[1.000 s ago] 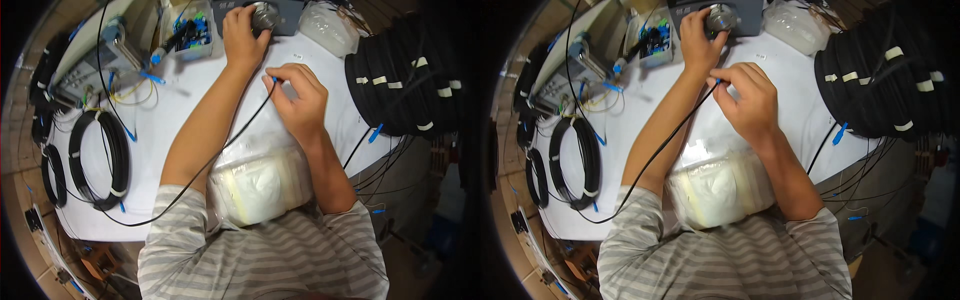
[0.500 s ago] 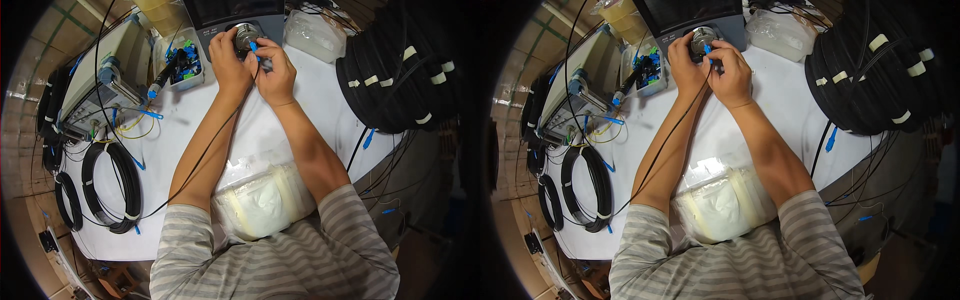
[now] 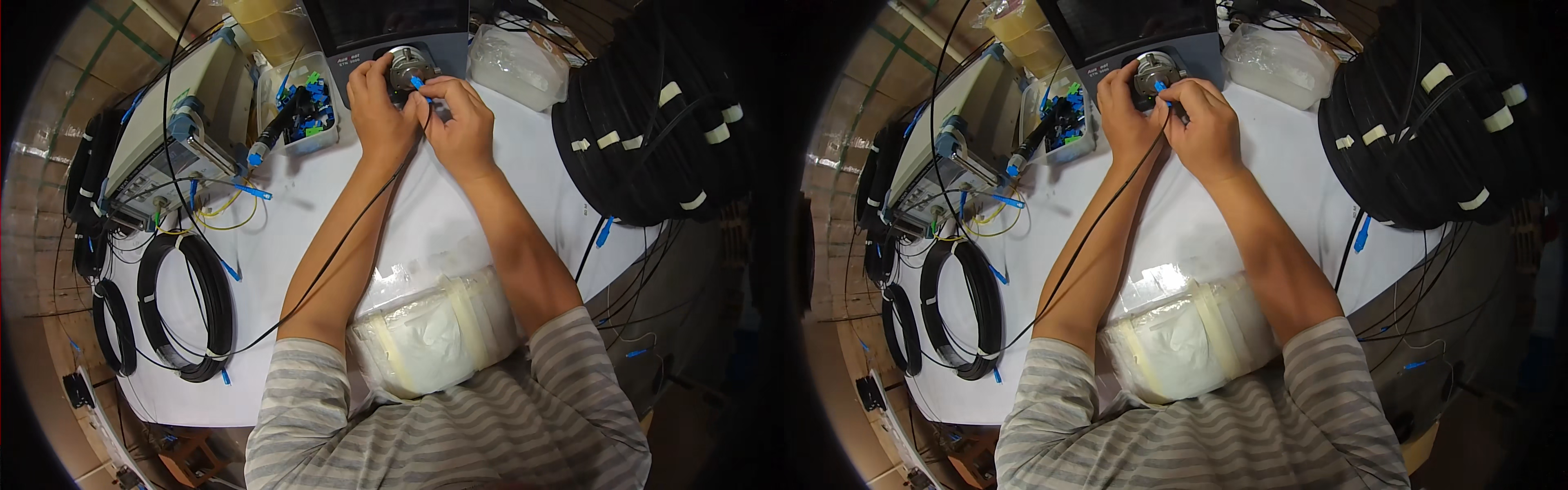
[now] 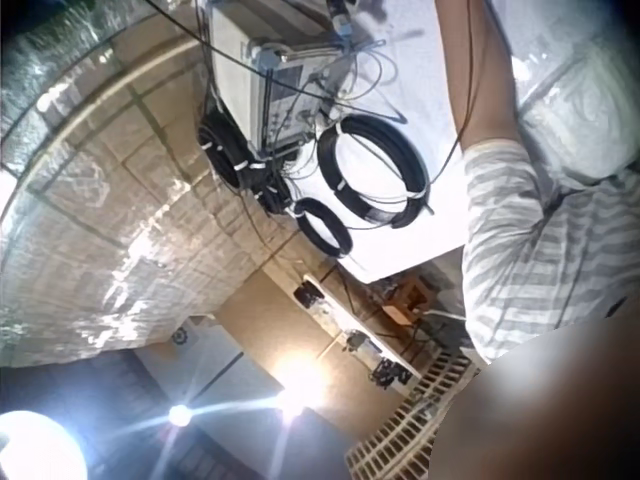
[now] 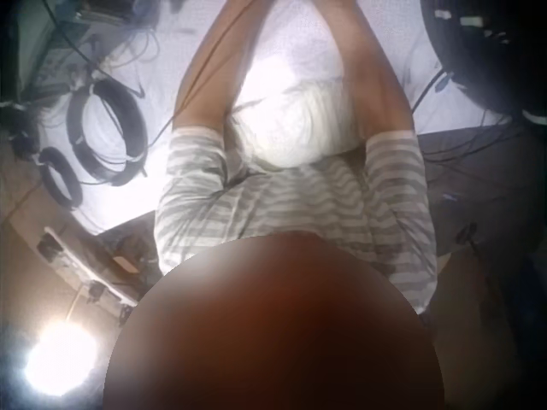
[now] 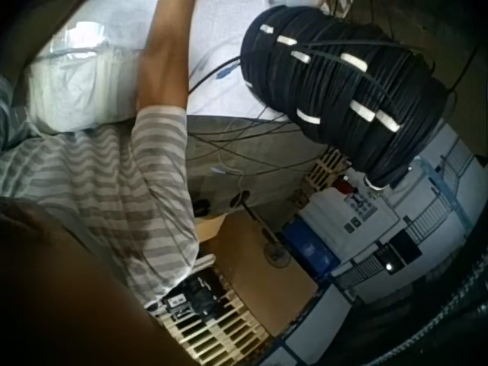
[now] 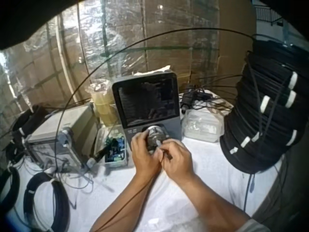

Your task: Inspecting and testing fiber optic cable connectors using a probe and a visual fault locator.

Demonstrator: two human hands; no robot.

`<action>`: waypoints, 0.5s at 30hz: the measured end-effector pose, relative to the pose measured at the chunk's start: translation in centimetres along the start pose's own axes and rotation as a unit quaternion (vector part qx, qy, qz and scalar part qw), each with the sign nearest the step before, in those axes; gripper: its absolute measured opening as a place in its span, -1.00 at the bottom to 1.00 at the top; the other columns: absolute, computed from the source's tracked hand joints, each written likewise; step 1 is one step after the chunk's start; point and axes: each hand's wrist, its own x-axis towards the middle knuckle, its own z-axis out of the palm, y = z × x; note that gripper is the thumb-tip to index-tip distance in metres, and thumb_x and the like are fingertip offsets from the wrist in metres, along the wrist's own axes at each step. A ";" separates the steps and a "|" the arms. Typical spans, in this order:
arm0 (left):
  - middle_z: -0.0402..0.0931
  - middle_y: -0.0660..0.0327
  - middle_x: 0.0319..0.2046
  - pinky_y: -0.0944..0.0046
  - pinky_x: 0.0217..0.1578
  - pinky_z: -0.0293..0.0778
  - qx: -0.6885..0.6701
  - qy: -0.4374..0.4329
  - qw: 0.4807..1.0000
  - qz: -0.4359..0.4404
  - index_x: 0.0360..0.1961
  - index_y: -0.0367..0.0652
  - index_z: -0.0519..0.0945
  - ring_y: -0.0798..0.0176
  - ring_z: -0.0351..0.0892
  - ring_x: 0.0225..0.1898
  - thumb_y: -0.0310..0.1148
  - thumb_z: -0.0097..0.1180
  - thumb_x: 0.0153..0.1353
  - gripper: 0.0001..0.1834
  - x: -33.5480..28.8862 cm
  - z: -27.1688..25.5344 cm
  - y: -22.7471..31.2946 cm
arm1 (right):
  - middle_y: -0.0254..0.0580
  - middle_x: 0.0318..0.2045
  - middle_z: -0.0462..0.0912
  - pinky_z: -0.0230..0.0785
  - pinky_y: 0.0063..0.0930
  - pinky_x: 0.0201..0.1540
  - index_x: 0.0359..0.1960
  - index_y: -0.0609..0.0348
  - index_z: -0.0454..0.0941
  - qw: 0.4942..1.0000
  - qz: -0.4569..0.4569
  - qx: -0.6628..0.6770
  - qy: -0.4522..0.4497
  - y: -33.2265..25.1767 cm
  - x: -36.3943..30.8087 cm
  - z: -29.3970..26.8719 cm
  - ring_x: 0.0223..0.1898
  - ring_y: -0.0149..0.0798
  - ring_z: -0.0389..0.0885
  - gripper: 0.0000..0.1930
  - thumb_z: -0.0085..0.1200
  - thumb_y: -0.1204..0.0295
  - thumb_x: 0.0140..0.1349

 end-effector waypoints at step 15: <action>0.44 0.02 0.07 0.00 0.07 0.44 0.002 0.005 1.000 -0.017 0.22 -0.11 0.50 -0.13 0.43 0.09 -0.47 0.43 -0.05 -0.28 0.2 0.0 0.7 | -0.18 -0.28 0.56 0.51 -0.27 -0.16 0.00 0.13 0.57 0.999 0.027 0.017 -0.010 1.6 0.5 0.9 -0.26 -0.10 0.57 -0.58 0.30 0.56 0.04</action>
